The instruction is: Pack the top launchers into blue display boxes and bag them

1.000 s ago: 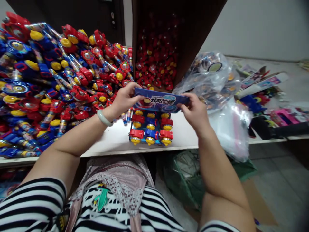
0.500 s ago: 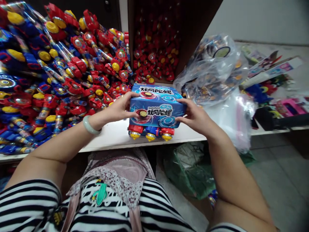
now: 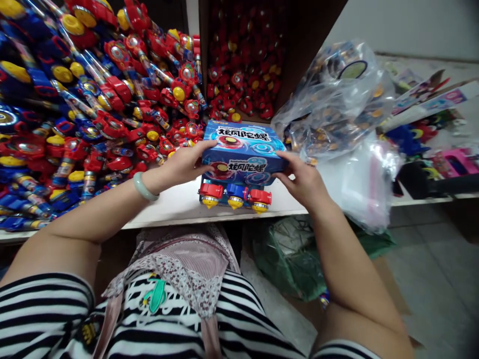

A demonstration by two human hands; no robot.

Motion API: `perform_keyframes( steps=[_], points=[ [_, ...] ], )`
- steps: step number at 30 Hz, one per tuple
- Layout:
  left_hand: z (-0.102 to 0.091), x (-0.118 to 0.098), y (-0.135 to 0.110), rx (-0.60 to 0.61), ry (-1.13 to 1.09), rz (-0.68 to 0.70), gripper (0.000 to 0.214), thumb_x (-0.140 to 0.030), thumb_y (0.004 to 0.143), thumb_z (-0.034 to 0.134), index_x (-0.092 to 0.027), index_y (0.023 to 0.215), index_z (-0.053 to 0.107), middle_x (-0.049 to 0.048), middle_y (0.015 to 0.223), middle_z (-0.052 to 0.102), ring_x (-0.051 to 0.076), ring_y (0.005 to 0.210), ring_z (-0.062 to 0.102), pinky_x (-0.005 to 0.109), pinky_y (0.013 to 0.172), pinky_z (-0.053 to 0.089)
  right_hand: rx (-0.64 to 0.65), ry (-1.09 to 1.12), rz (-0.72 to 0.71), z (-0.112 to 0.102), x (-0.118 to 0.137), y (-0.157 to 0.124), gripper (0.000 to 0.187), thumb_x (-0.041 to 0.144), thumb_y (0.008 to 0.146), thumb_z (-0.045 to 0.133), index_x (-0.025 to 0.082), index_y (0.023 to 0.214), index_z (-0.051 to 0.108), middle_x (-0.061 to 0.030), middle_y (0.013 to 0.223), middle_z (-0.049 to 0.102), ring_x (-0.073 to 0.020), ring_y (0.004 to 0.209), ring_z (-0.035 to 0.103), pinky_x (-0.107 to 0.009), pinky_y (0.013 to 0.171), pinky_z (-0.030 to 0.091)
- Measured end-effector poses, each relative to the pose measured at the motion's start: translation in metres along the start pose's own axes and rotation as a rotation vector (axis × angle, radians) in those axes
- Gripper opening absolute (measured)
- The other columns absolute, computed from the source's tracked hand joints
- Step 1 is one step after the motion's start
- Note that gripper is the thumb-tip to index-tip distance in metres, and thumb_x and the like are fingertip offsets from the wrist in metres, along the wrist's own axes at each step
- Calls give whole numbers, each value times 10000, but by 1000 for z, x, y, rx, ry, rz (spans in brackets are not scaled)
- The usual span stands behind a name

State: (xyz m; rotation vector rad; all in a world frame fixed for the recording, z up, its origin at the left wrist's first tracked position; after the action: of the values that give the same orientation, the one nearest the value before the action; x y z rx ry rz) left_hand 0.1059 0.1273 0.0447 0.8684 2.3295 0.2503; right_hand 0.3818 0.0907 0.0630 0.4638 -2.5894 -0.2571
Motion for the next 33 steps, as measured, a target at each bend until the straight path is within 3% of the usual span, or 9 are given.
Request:
perform_keyframes(
  steps=[5,10,16,22,25,28,30,31,33],
  points=[
    [14,-1,-9,58,168,148,652,-403,859,722,-184,1429,492,26,760,700,166,618,658,231,589,460,177,132,-20,31,-5,-11,684,315,882,633,231,1517,390,-51,959,731,-203,719,692,-338,688,574],
    [14,-1,-7,-70,261,278,561,-491,916,638,-146,1352,566,94,833,723,198,699,685,276,650,509,-46,-171,-89,25,-8,-9,533,373,919,602,193,1417,536,-105,978,735,-248,805,683,-378,749,559],
    [24,6,-13,-133,278,383,542,-565,958,549,-149,1297,619,63,706,668,178,584,599,270,553,447,-27,-337,-136,34,-13,-9,461,430,952,563,216,1357,614,-75,788,703,-234,717,625,-327,651,499],
    [52,23,-11,-21,254,384,544,-531,1010,421,-144,1360,576,100,772,685,202,660,623,316,588,482,-94,-157,-63,58,-33,-21,451,385,937,548,218,1352,606,-56,787,677,-214,691,629,-328,656,520],
    [57,22,-17,-38,207,450,526,-478,1031,379,-109,1353,570,106,762,685,218,684,638,330,602,502,-87,-34,-8,72,-42,-28,483,346,909,547,226,1376,582,-60,853,677,-209,692,641,-337,638,543],
    [54,26,-25,46,130,449,476,-392,1000,505,-174,1423,520,95,872,714,195,760,661,302,664,518,5,52,14,73,-47,-38,575,295,879,565,260,1451,516,-62,931,682,-208,699,650,-369,673,579],
    [43,35,-22,97,2,361,555,-315,971,555,-209,1500,425,60,891,715,152,735,647,257,673,507,50,134,35,68,-51,-52,613,297,893,561,303,1496,454,-71,1031,684,-211,744,674,-391,717,604],
    [31,42,-16,70,-89,294,581,-285,963,554,-203,1516,396,43,875,707,133,703,630,240,667,499,41,170,62,65,-54,-61,604,315,910,553,322,1503,437,-79,1083,681,-219,788,688,-407,745,613],
    [1,63,7,-101,-280,124,533,-255,960,533,-171,1477,440,39,887,697,119,703,618,236,692,503,-9,200,155,63,-64,-80,543,374,938,532,337,1475,459,-99,1138,678,-250,888,704,-450,797,619]
  ],
)
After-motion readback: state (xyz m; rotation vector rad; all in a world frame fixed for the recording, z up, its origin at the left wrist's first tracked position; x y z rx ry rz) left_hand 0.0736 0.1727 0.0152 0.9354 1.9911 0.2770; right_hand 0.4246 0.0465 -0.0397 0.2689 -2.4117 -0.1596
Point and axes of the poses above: each hand's wrist, its own y-axis towards the middle knuckle, its own z-axis out of the palm, x = y × z, the point moved 10 cm from there along y, towards the middle knuckle
